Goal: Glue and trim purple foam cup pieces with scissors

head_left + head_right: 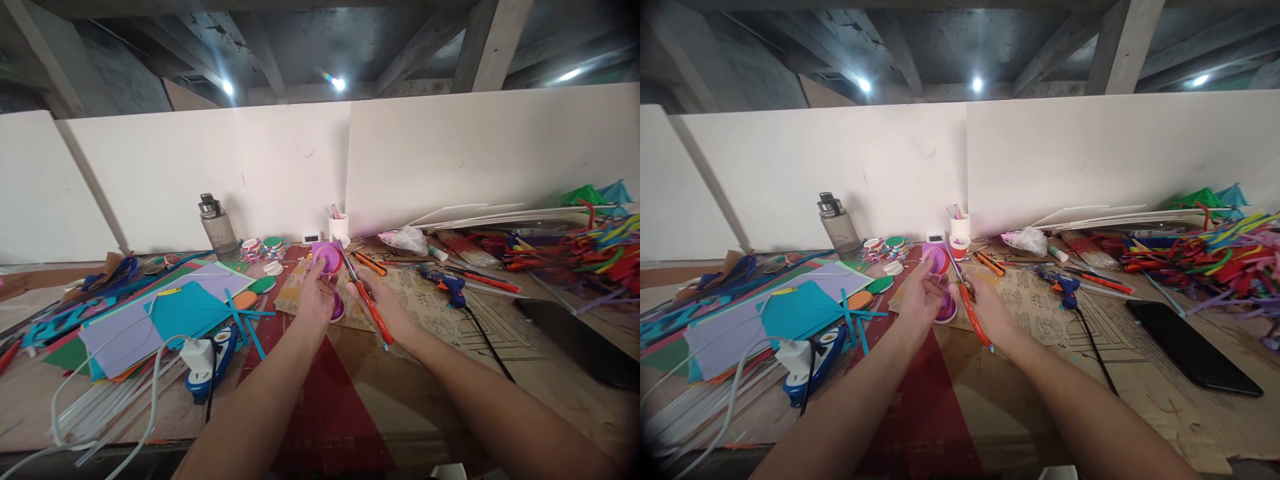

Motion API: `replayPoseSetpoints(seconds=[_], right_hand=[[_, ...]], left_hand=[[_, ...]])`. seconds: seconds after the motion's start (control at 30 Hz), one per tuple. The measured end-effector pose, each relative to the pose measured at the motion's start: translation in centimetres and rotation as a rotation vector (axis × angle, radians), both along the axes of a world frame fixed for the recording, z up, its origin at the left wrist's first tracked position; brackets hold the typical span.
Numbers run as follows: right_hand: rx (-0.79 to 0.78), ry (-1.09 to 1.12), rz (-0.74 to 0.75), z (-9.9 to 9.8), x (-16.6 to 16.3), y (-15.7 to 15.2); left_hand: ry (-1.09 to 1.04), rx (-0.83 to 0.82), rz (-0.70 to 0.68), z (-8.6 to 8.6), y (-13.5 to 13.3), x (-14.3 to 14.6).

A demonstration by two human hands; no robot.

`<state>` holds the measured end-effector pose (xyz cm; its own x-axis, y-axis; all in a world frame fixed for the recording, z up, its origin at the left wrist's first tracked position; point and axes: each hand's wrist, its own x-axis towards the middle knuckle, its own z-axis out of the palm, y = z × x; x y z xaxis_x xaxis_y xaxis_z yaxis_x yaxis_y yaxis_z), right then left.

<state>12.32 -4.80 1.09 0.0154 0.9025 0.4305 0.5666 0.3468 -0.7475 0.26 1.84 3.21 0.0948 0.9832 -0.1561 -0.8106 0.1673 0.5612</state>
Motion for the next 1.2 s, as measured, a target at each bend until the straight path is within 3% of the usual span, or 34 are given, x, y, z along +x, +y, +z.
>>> replayPoseSetpoints(seconds=[0.2,0.53,1.2], right_hand=[[-0.011,0.026,-0.012,-0.4,-0.4,0.1],[-0.126,0.2,0.096,-0.8,-0.3,0.5],[-0.089,0.15,0.06,-0.3,0.0,0.2]], left_hand=[[0.04,0.067,-0.01,-0.6,0.2,0.4],[0.149,0.084,-0.03,-1.0,0.6,0.5],[0.195,0.135,-0.077,0.0,0.5,-0.1]])
